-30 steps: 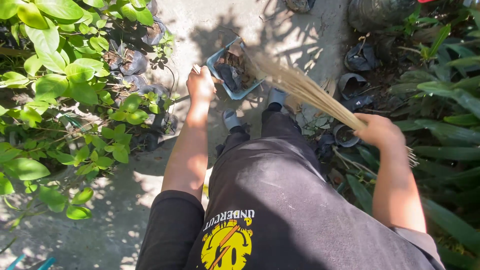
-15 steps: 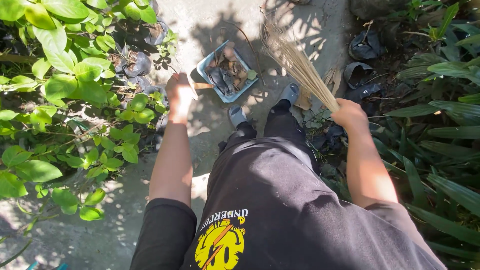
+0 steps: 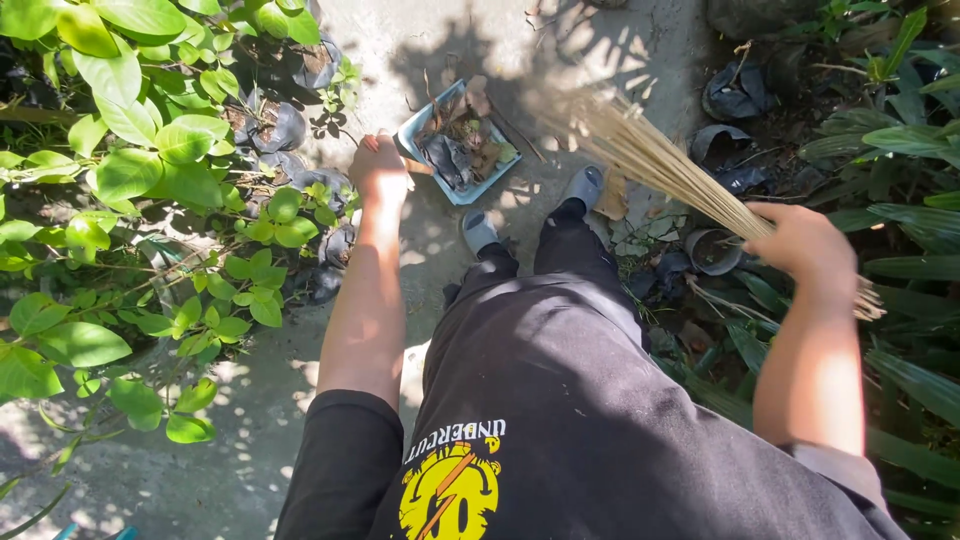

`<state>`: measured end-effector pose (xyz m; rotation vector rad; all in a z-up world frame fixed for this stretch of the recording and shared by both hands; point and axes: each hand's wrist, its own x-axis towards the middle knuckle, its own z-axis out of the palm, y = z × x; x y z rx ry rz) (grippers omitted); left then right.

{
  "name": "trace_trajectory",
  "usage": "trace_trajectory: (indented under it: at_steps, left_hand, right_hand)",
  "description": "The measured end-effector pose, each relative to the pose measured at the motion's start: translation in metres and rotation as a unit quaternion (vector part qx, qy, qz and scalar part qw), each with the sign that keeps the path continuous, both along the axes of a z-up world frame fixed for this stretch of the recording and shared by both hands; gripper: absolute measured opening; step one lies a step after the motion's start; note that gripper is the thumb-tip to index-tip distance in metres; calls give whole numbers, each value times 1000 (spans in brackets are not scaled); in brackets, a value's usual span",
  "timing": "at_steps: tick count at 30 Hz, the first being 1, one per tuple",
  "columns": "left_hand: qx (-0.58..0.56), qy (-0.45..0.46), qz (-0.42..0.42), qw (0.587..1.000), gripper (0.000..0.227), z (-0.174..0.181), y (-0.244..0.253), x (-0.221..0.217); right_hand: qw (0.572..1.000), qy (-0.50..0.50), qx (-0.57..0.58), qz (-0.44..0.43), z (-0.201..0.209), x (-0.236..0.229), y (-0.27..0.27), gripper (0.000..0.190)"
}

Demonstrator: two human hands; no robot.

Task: Sweep dry leaves into a dustpan in an outdoor garden area.

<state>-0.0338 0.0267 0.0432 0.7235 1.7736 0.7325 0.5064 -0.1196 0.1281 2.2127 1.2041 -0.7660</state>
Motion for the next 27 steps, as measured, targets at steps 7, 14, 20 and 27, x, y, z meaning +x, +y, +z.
trace_trajectory:
  at_steps: [7,14,20,27]
  left_hand:
    - [71,111,-24,991,43,-38,-5,3]
    - [69,-46,39,996,31,-68,-26,-42]
    - [84,-237,97,963,7,-108,-63,-126]
    - [72,-248,90,962,16,-98,-122,-147]
  right_hand:
    - [998,44,-43,-34,-92,-93,34,64]
    - [999,23,-30,37,7,-69,-6,70]
    - [998,14,-47,28,48,-43,-14,76]
    - [999,12,-37,-17,38,-29,-18,76]
